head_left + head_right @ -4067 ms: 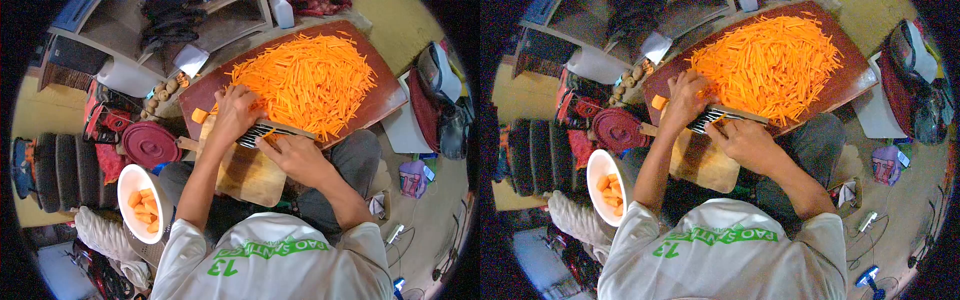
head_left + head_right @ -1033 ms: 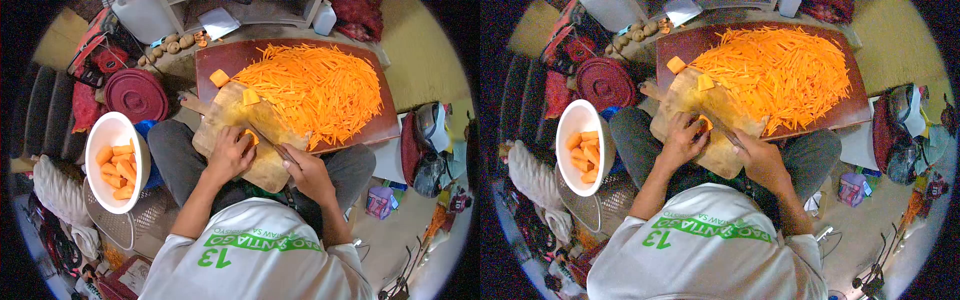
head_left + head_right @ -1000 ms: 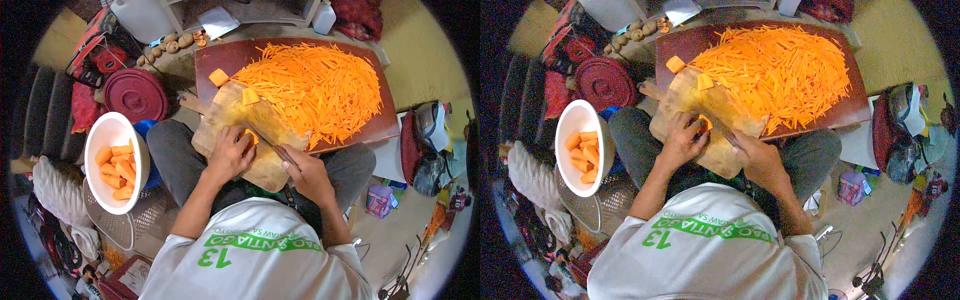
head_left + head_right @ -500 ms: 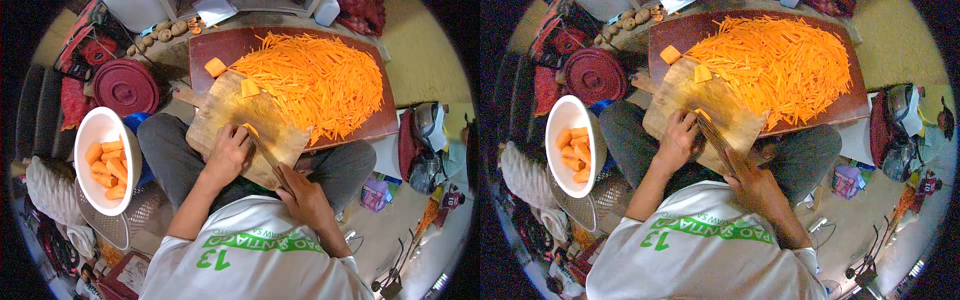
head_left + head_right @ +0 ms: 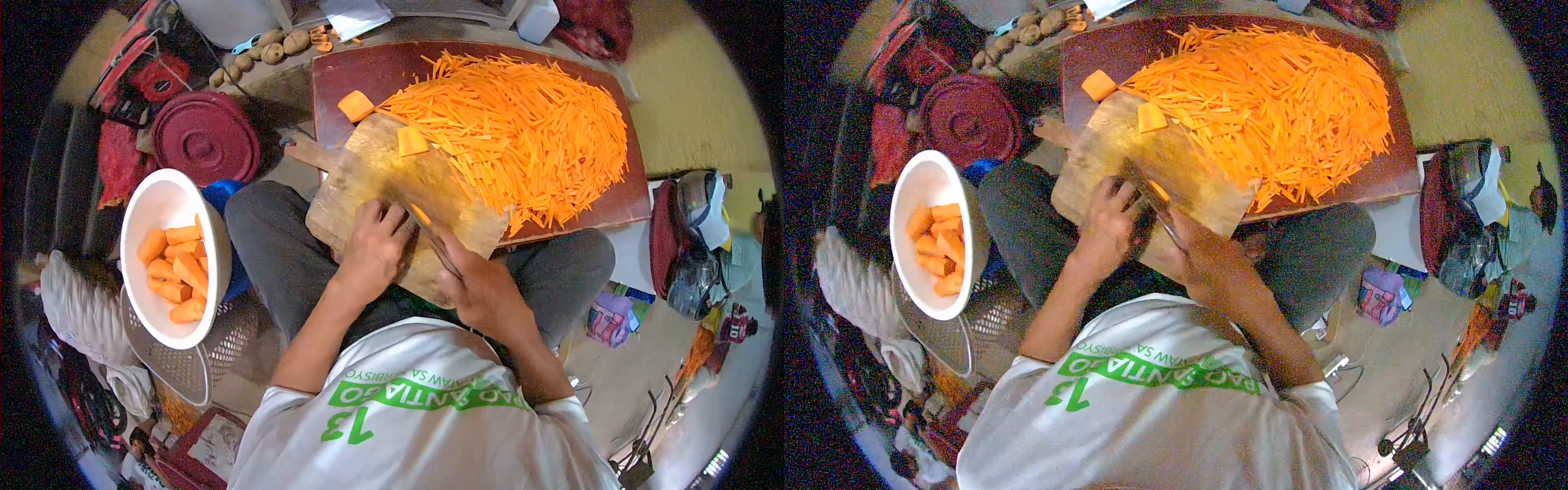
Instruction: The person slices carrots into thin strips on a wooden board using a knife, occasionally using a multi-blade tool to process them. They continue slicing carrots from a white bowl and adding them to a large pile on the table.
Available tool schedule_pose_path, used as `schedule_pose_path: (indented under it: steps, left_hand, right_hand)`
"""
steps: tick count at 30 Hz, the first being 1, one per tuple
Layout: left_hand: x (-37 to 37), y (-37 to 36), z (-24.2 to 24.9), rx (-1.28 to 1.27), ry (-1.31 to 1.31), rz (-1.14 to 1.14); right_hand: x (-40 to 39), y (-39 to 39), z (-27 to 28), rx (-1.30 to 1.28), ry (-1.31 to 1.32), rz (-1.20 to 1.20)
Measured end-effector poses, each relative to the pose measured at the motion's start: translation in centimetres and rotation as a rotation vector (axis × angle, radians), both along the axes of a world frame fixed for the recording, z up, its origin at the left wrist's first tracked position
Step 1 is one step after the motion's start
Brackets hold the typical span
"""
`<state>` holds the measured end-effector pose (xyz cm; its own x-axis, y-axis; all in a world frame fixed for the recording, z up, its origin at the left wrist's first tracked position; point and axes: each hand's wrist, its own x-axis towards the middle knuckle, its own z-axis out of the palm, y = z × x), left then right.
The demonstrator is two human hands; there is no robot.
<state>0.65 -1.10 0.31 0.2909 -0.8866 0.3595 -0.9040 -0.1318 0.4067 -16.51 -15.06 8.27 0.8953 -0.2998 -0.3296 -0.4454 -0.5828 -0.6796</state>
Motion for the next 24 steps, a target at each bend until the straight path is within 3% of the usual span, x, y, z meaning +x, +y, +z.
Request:
schedule_pose_path:
  steps: [4, 10, 19, 22, 24]
  left_hand:
    - [-0.2, 0.3, 0.4, 0.048, -0.058, 0.052]
    - [-0.3, 0.2, 0.1, 0.070, -0.040, 0.047]
    - [-0.1, 0.5, -0.2, 0.034, 0.011, 0.038]
    - [0.2, 0.3, -0.5, 0.039, 0.008, 0.046]
    - [0.1, 0.3, -0.3, 0.031, 0.007, 0.054]
  right_hand:
    - [-3.2, 0.2, 0.2, -0.069, -0.107, 0.005]
    - [0.5, -0.4, -1.4, -0.009, -0.174, -0.003]
    - [-1.7, 0.2, -0.7, -0.059, -0.051, 0.034]
    - [0.3, 0.3, -1.0, 0.027, -0.082, -0.032]
    - [2.4, -0.1, -1.3, -0.065, -0.087, 0.001]
